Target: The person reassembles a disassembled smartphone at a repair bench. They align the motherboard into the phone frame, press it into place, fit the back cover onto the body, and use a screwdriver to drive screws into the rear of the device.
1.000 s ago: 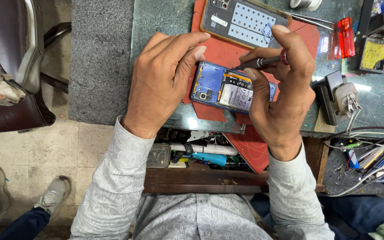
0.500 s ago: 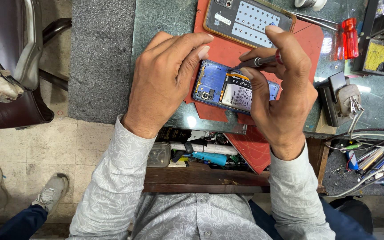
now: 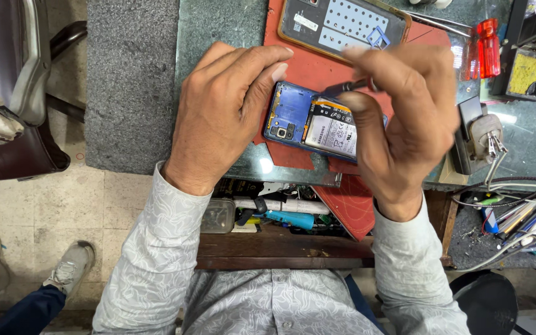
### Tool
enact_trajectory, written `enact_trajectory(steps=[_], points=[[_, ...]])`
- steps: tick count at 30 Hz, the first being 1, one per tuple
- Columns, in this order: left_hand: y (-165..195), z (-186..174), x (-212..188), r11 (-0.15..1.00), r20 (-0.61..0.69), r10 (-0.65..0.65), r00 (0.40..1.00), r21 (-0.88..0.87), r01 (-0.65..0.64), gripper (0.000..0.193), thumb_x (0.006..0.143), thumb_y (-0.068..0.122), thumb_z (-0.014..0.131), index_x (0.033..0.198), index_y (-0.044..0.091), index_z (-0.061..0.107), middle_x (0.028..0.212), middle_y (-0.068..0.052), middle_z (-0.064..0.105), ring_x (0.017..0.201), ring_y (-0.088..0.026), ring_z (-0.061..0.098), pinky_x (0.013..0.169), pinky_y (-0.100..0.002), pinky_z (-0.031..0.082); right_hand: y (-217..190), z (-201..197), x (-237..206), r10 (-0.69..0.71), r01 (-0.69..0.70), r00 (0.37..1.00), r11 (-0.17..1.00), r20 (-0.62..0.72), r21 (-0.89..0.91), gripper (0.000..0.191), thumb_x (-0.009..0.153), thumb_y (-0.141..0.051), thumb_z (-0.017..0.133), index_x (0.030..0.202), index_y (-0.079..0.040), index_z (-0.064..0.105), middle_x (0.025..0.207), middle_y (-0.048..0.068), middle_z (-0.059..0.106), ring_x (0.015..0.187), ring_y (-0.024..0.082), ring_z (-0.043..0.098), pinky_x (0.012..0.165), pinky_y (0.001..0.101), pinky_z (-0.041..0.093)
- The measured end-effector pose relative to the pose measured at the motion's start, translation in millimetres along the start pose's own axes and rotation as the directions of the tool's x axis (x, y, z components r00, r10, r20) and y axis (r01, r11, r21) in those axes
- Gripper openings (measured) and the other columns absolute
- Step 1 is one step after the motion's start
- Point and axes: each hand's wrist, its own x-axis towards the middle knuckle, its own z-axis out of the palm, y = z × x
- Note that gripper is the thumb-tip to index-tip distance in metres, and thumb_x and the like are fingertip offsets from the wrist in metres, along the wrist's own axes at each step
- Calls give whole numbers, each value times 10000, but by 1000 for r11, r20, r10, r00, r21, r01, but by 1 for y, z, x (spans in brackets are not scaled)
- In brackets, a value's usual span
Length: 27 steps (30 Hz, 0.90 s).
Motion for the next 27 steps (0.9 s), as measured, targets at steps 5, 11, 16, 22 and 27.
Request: enact_trajectory(steps=[5,11,16,22,27], points=[[0,-1,0,1000,5,10,1000,5,-10,161,1126,175,663,1244,73,703,1106,-74,752,1004,-263,675,873,-383,558,0,0,-2,-10,10,1000,1000,4,28,310,994,69,887,1232,-56,733,963,62,628,879,174,581,783,288,459],[1,-3,1,1000,14,1,1000,15,-2,140,1121,139,670,1236,68,706,1092,-82,744,988,-272,667,862,-392,549,2,-2,0,-23,23,1000,999,6,-45,323,984,52,909,1245,-39,742,959,61,623,873,193,539,772,299,413],[2,-3,0,1000,29,-28,999,6,28,128,1109,130,684,1216,65,710,1027,-80,734,924,-261,654,804,-391,535,4,-3,4,5,-7,1000,997,30,71,280,1030,59,855,1262,-19,718,1018,68,594,894,184,537,795,269,434],[3,-4,-1,1000,35,-19,999,18,18,133,1114,115,682,1237,69,702,1055,-83,735,934,-261,645,815,-392,528,4,-3,4,3,-4,1000,999,17,45,284,972,88,843,1212,-16,731,980,61,635,860,195,531,794,305,422],[4,-6,0,999,43,-31,999,16,30,147,1108,95,671,1250,71,700,1058,-67,744,945,-250,653,823,-381,532,3,-2,3,28,-31,999,992,31,124,285,1032,116,766,1282,-2,694,1065,74,663,952,176,600,829,259,470]])
